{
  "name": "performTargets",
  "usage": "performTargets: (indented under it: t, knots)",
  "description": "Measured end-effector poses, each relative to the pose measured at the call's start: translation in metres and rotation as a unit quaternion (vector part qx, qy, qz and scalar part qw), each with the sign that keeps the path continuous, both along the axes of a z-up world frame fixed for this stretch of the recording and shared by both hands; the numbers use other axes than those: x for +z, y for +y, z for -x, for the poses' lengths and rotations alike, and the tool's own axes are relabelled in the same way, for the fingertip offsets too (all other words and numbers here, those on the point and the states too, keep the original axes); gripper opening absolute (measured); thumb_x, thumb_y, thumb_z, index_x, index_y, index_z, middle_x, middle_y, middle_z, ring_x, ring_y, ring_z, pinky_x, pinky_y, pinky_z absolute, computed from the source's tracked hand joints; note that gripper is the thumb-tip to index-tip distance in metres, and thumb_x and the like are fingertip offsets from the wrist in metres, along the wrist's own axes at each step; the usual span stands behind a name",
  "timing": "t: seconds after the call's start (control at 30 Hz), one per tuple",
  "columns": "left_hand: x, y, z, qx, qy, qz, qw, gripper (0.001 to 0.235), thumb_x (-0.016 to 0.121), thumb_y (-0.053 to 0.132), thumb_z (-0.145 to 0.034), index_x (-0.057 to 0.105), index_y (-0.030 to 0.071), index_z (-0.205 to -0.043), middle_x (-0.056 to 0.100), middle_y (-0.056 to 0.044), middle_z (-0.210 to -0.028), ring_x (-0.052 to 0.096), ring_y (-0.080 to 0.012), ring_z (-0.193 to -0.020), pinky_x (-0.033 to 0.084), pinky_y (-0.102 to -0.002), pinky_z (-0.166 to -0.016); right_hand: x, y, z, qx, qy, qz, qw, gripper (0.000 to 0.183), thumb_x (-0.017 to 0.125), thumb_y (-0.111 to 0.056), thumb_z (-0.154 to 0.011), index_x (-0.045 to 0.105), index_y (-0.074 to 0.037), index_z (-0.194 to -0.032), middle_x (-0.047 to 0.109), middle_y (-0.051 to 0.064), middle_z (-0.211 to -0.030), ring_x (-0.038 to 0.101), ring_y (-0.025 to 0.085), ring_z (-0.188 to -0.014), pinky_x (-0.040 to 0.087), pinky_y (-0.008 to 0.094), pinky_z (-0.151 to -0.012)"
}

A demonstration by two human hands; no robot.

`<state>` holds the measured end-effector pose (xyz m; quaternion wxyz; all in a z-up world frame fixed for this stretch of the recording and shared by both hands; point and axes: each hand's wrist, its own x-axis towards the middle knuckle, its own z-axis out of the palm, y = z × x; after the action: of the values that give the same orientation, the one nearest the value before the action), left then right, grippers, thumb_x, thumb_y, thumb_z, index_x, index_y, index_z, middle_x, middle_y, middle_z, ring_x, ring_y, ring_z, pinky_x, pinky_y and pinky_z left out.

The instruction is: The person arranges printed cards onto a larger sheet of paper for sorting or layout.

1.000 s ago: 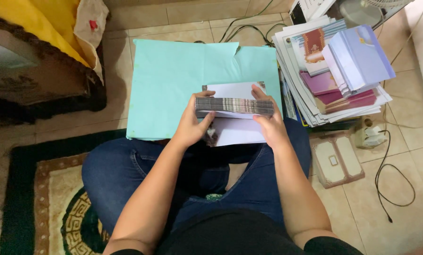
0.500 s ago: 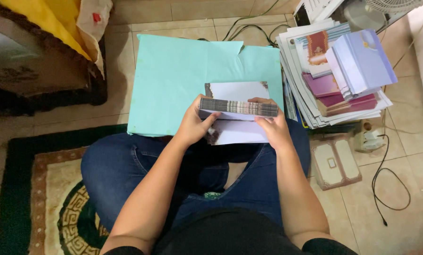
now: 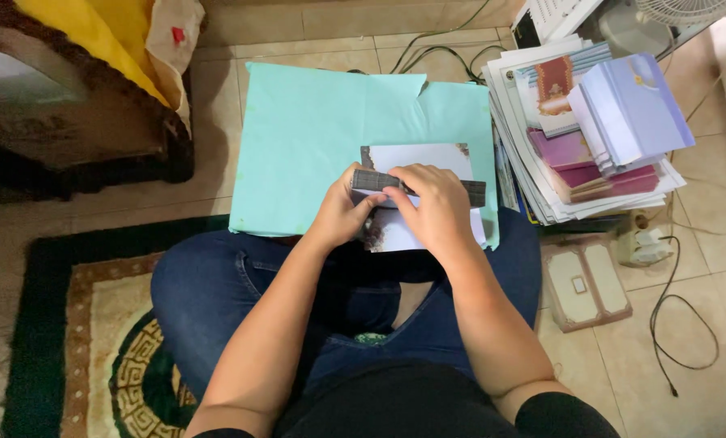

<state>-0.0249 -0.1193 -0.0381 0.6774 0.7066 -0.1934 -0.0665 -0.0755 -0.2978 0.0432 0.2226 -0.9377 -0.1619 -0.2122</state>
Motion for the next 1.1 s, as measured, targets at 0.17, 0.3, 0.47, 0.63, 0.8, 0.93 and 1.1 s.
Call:
performTargets:
  t: [0.17,0.3,0.47,0.63,0.8,0.93,1.1]
  knots:
    - [0.010,0.003,0.006,0.000,-0.002,0.014,1.000,0.036,0.084,0.012,-0.083,0.065,0.010,-0.114,0.073,-0.015,-0.098,0.069,-0.0248,-0.096,0.052,-0.041,-0.091,-0.007,-0.004,-0.003,0.004,-0.032,0.005,0.999,0.018,0.075,-0.022,-0.091,0.071,-0.019,-0.109,0.070,-0.003,-0.091,0.069,0.020,-0.086,0.051,0.036,-0.082]
    - [0.015,0.002,0.003,0.000,0.035,0.119,0.992,0.031,0.084,0.013,-0.086,0.072,0.013,-0.115,0.074,-0.003,-0.099,0.061,-0.0106,-0.096,0.051,-0.031,-0.094,-0.012,-0.004,-0.004,0.010,-0.058,0.000,0.998,0.019,0.074,-0.022,-0.092,0.072,-0.018,-0.110,0.071,-0.002,-0.093,0.070,0.021,-0.089,0.051,0.036,-0.085]
    - [0.021,0.002,0.003,0.025,0.015,0.115,0.993,0.027,0.086,0.012,-0.083,0.077,0.011,-0.108,0.075,-0.002,-0.091,0.059,-0.0072,-0.090,0.051,-0.030,-0.090,-0.009,-0.002,-0.004,0.019,-0.081,-0.004,0.996,0.016,0.075,-0.020,-0.092,0.073,-0.014,-0.107,0.072,0.002,-0.091,0.070,0.024,-0.088,0.052,0.039,-0.085]
    - [0.018,0.002,0.001,0.034,0.010,0.122,0.992,0.027,0.088,0.013,-0.081,0.079,0.012,-0.106,0.076,-0.002,-0.090,0.061,-0.0054,-0.088,0.051,-0.027,-0.089,-0.009,-0.003,-0.005,0.022,-0.098,0.003,0.995,0.016,0.075,-0.022,-0.093,0.073,-0.015,-0.106,0.072,0.000,-0.091,0.071,0.022,-0.089,0.052,0.038,-0.087]
    - [0.022,0.003,0.001,0.038,0.010,0.109,0.993,0.028,0.088,0.013,-0.080,0.080,0.012,-0.107,0.077,-0.003,-0.092,0.062,-0.0067,-0.092,0.051,-0.029,-0.092,0.004,-0.008,-0.005,0.048,-0.030,-0.023,0.998,0.019,0.074,-0.017,-0.093,0.073,-0.010,-0.110,0.073,0.007,-0.093,0.071,0.029,-0.090,0.053,0.043,-0.089]
    - [0.023,0.005,0.002,0.040,0.008,0.095,0.995,0.027,0.088,0.013,-0.080,0.080,0.012,-0.106,0.078,-0.005,-0.093,0.063,-0.0070,-0.092,0.052,-0.031,-0.093,0.007,-0.027,0.001,0.052,-0.022,-0.007,0.998,0.021,0.076,-0.013,-0.091,0.074,-0.007,-0.111,0.074,0.010,-0.094,0.071,0.032,-0.093,0.054,0.045,-0.092]
    - [0.021,0.006,0.002,0.048,0.010,0.085,0.995,0.028,0.088,0.014,-0.080,0.080,0.013,-0.107,0.078,-0.005,-0.095,0.063,-0.0070,-0.094,0.052,-0.032,-0.094,0.004,-0.068,0.014,0.025,-0.033,0.008,0.999,0.021,0.074,-0.015,-0.094,0.073,-0.006,-0.113,0.074,0.011,-0.098,0.071,0.032,-0.097,0.052,0.044,-0.101]
